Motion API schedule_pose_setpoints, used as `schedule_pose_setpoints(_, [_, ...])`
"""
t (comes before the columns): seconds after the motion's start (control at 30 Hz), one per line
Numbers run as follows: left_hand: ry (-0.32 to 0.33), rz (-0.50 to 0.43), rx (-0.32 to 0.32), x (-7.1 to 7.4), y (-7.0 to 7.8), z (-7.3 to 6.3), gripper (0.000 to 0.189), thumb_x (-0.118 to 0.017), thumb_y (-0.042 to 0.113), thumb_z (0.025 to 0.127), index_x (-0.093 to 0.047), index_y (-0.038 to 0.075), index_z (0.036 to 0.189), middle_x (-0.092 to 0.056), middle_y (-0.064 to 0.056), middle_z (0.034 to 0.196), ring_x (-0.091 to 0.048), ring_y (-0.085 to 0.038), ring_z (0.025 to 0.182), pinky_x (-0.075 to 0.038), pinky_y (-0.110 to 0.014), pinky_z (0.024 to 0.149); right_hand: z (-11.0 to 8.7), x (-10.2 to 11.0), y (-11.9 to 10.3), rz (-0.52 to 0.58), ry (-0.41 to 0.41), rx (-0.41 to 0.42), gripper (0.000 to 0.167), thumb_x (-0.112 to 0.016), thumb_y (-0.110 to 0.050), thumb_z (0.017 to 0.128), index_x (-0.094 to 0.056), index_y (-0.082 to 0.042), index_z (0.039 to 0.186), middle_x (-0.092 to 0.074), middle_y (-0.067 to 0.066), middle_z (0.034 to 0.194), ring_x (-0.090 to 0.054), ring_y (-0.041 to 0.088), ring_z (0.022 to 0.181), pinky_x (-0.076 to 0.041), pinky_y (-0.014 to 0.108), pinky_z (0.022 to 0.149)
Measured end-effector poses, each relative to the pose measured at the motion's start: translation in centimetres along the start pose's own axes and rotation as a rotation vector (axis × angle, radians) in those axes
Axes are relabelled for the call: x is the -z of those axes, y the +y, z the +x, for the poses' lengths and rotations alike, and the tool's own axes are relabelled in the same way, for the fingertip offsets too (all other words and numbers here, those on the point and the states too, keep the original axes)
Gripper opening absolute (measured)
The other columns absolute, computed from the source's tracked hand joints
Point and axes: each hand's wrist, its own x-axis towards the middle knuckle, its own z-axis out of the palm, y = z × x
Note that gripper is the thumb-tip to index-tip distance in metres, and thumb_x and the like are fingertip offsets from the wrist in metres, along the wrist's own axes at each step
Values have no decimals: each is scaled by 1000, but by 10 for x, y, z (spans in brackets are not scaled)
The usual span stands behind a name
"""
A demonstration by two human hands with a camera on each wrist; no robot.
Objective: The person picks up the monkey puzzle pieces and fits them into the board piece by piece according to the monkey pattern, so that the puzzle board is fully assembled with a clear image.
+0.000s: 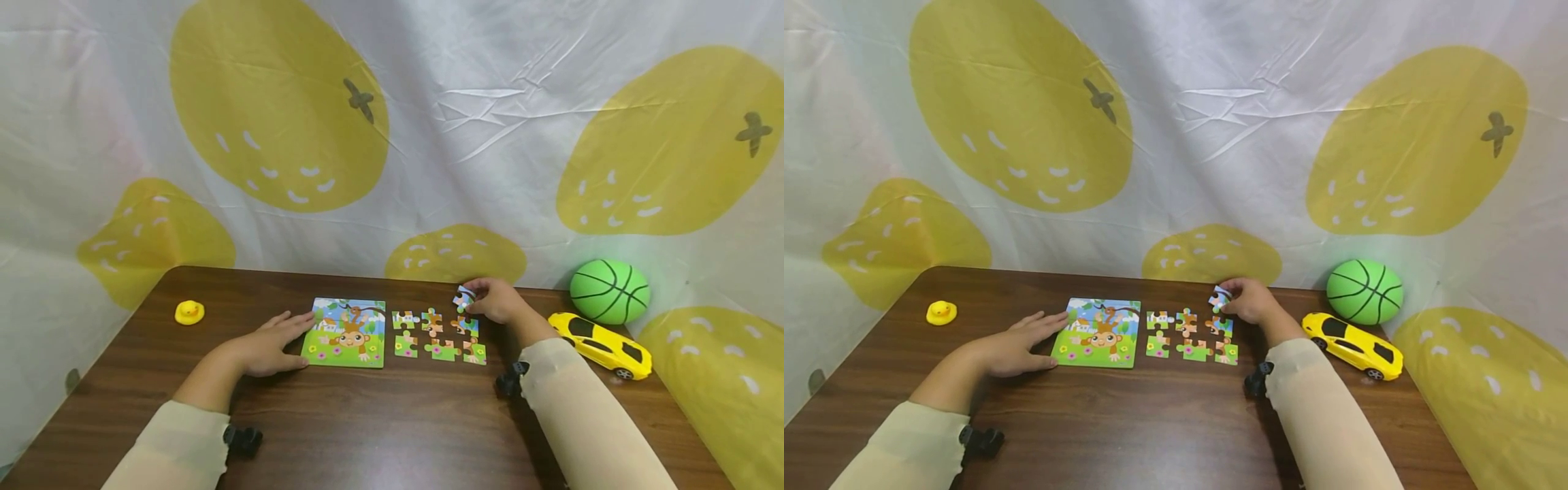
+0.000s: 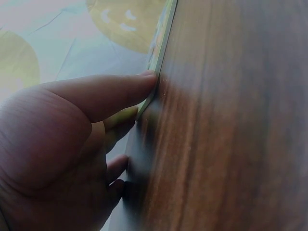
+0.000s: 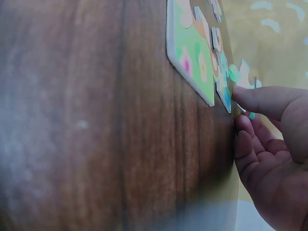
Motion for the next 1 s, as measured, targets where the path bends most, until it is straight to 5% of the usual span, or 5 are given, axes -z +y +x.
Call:
schedule_pose_setpoints(0.23, [-2, -4, 3, 0, 1, -1, 84, -71, 43, 101, -33, 12, 169, -23, -9, 180, -10, -52, 165, -15, -77, 128, -4, 0, -7, -6, 66, 45, 34, -72, -12, 99, -72, -4, 132, -72, 21, 129, -66, 37, 121, -53, 55, 107])
schedule_pose_setpoints(0.47, [-1, -2, 6, 0, -1, -1, 84, -71, 44, 101, -33, 13, 170, -24, -9, 180, -9, -52, 165, -14, -77, 129, -7, -1, -26, 10, 88, 86, 37, -70, -16, 102, -71, -7, 138, -70, 21, 139, -63, 42, 132, -51, 59, 113])
schedule_pose_setpoints(0.67, [-1, 3, 9, -1, -1, -1, 84, -71, 45, 101, -33, 14, 170, -24, -9, 180, -10, -52, 165, -15, -77, 128, -9, -11, -46, 90, 78, 105, 35, -70, -17, 103, -72, -12, 138, -71, 17, 139, -65, 36, 128, -56, 51, 105])
schedule_pose_setpoints(0.87, [4, 3, 5, -2, -2, 0, 85, -71, 45, 101, -33, 14, 170, -24, -8, 180, -10, -52, 165, -15, -77, 129, -12, -27, -71, 188, 32, 125, 34, -71, -15, 102, -72, -14, 137, -70, 16, 132, -66, 26, 102, -55, 32, 78])
schedule_pose_setpoints(1.0, [1, 6, 6, -3, -3, 0, 85, -71, 46, 101, -32, 15, 170, -23, -8, 181, -10, -52, 166, -15, -77, 128, -13, -41, -85, 222, 7, 152, 34, -71, -13, 102, -73, -14, 136, -72, 15, 129, -64, 23, 106, -54, 30, 80])
